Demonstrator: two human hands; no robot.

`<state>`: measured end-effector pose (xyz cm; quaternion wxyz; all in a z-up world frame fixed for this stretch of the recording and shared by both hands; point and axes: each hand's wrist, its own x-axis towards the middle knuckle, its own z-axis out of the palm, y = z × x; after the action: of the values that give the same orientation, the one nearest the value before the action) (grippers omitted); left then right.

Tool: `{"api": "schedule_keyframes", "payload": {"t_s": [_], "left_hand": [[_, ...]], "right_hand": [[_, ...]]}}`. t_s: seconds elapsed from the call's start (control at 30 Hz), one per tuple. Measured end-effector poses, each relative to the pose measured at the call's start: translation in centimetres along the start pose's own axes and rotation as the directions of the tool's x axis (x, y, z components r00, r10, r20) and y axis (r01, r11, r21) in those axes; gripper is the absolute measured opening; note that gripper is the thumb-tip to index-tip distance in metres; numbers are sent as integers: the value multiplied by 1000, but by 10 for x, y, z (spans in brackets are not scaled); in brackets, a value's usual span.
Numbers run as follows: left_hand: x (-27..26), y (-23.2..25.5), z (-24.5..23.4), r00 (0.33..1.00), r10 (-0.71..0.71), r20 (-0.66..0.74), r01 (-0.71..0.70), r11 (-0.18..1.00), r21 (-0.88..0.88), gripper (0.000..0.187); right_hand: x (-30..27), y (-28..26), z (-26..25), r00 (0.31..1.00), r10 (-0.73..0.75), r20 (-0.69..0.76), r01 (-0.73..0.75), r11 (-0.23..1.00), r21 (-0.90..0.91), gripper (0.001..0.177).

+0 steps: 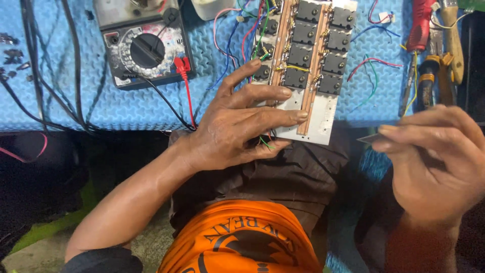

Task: Soldering wires to a series of components mounted on a large heat sink.

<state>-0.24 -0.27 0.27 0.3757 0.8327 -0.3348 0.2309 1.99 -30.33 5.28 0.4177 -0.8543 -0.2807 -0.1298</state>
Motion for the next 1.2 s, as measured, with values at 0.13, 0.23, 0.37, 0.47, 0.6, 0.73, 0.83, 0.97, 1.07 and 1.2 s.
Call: {"api": "schedule_keyframes", "payload": {"t_s": [0.13,0.23,0.37,0.47,0.6,0.73,0.83,0.97,1.07,1.2], "left_hand": [[-3,2,2,1000,-21,23,20,1000,0,40],[-5,5,4,998,-51,28,51,999,6,42],[7,15,-5,998,-1,59,-5,996,89,32],[15,24,-12,995,24,98,-39,988,150,23],[15,31,-12,990,8,140,-43,969,245,25],[14,38,-13,985,20,173,-72,952,296,23],[15,43,-12,982,-7,187,-60,935,349,24],[13,49,-14,982,0,187,-68,930,361,24],[7,55,-15,982,31,185,-95,932,349,21],[-7,65,-17,986,99,133,-140,926,349,9]], "right_hand": [[5,11,7,999,-45,-24,43,997,-61,25],[12,30,13,983,-180,-23,174,970,-168,22],[21,50,19,970,-238,-56,220,949,-225,17],[27,63,23,960,-271,-68,237,918,-318,16],[41,70,28,943,-329,-49,264,831,-489,17],[47,80,34,934,-353,-60,269,802,-533,15],[49,80,34,933,-352,-70,256,788,-560,17],[51,82,35,937,-343,-61,237,755,-612,17],[51,85,36,945,-317,-75,196,737,-647,21],[55,81,35,937,-335,-100,205,757,-620,18]]}}
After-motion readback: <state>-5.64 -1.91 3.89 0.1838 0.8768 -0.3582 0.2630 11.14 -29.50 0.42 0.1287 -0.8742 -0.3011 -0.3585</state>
